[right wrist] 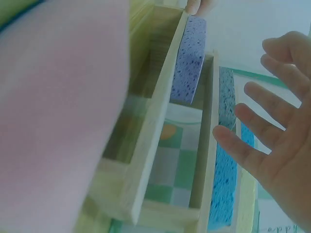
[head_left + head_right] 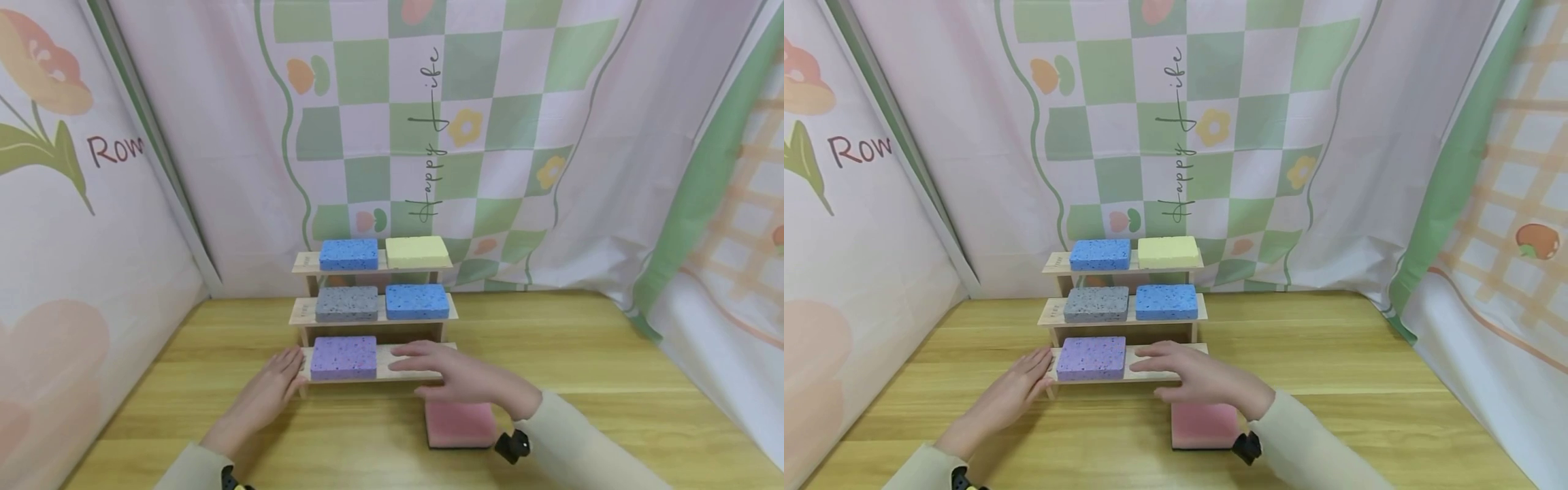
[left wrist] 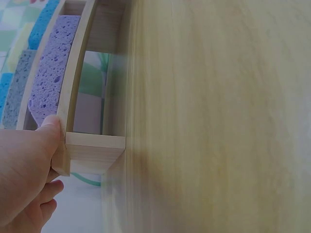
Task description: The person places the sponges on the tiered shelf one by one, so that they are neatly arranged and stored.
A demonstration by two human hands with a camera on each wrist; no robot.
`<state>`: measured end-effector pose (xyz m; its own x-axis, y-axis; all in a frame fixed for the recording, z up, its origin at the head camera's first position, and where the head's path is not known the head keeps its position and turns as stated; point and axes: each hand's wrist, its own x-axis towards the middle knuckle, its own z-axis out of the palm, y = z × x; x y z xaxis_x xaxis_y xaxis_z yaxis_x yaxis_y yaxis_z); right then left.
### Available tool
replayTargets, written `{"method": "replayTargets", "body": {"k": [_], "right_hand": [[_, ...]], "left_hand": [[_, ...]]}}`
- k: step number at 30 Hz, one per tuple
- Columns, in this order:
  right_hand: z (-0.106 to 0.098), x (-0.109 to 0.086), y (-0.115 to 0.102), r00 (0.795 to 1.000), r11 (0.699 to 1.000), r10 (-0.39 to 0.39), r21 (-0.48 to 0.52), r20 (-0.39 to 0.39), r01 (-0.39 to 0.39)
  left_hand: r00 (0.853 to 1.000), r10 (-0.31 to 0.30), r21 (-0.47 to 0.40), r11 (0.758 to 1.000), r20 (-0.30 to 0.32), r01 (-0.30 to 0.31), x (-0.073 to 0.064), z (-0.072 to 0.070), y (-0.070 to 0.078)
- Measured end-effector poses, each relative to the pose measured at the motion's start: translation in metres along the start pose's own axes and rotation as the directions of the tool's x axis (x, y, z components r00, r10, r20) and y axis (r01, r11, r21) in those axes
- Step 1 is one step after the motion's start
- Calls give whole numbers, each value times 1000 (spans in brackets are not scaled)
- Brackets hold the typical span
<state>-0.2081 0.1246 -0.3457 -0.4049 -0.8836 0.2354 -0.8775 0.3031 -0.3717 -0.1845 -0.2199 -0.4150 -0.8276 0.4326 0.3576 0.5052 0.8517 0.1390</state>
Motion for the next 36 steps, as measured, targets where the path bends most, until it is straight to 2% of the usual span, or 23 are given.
{"method": "replayTargets", "body": {"k": [5, 10, 13, 19, 27, 36], "right_hand": [[0, -19, 3, 999, 999, 39, -12, -4, -39], [1, -38, 4, 993, 992, 118, 42, -1, -118], [3, -50, 8, 991, 989, 134, 71, -10, -133], [7, -71, 15, 993, 991, 101, 89, -58, -95], [12, -88, 19, 994, 997, 62, 58, -94, -56], [18, -104, 21, 992, 994, 109, -11, -58, -110]], "left_hand": [[1000, 2, 9, 1000, -5, -2, 0, 2, -1], [1000, -1, 9, 1000, -7, 1, 0, 1, -1], [1000, 0, 7, 1000, -11, 0, 0, 1, 0], [1000, 12, 1, 1000, -25, -12, 1, 0, 0], [1000, 6, 6, 1000, -19, -6, 0, 2, -1], [1000, -17, 7, 1000, 3, 17, 0, 1, 0]]}}
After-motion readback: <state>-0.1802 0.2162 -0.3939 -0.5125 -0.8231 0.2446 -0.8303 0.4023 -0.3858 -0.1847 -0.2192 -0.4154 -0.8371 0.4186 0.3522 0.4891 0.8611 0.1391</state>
